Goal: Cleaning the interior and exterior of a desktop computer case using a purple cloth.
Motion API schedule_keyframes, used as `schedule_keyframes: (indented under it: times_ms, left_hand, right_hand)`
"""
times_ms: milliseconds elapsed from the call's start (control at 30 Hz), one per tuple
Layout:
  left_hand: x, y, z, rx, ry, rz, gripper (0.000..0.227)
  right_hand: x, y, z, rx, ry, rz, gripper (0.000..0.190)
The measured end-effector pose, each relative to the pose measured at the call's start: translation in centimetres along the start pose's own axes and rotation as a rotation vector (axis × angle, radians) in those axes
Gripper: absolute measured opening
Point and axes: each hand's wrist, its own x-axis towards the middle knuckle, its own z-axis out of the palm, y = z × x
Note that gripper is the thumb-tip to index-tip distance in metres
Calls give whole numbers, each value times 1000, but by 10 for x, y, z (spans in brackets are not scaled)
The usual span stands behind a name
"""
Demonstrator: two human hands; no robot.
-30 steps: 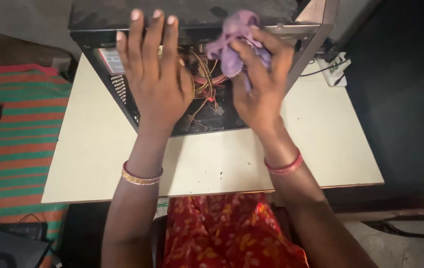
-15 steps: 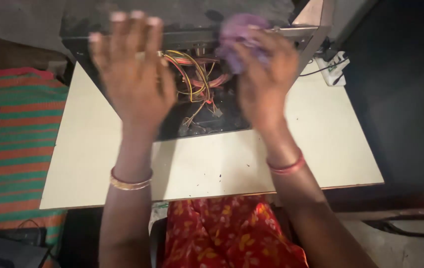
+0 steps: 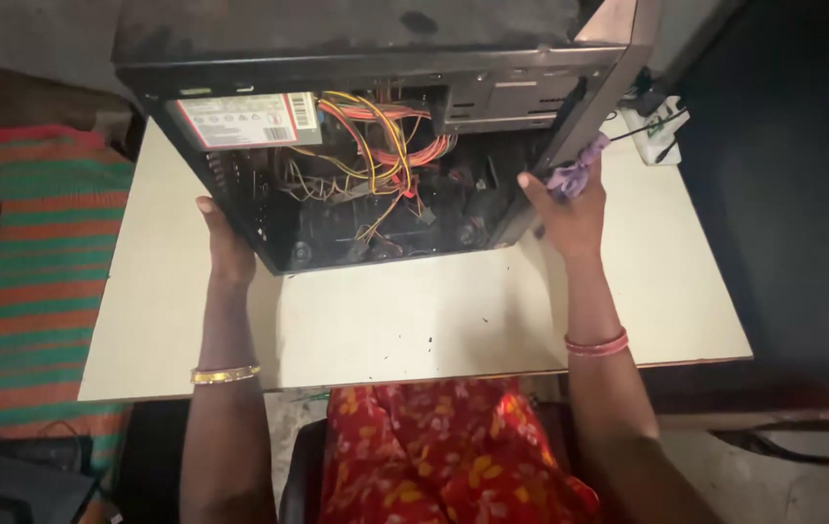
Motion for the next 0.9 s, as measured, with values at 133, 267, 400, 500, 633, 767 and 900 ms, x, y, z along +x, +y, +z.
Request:
schedule_keyframes:
  times_ms: [133, 267, 400, 500, 633, 767, 900]
  left_hand:
    - [-12, 19, 18, -228, -27, 69, 102]
    - [-34, 69, 21, -46, 7, 117, 107]
    - [-67, 144, 37, 190, -6, 108, 99]
    - [-69, 167, 46, 170, -28, 102, 91]
    - [-70, 152, 42, 93, 21, -300, 83]
    - [-57, 147, 49, 154, -7, -446, 79]
    - [-35, 143, 47, 268, -63, -473, 79]
  right_hand:
    - [-9, -3, -2, -131, 81, -47, 66]
    - [-8, -43, -23, -174, 112, -107, 67]
    - [-5, -109, -44, -537, 31, -190, 68]
    - [13, -137, -53, -690, -54, -222, 66]
    - [36, -152, -50, -855, -249, -140, 62]
    - [49, -107, -44, -928, -307, -12, 62]
    - [55, -87, -36, -825, -331, 103, 60]
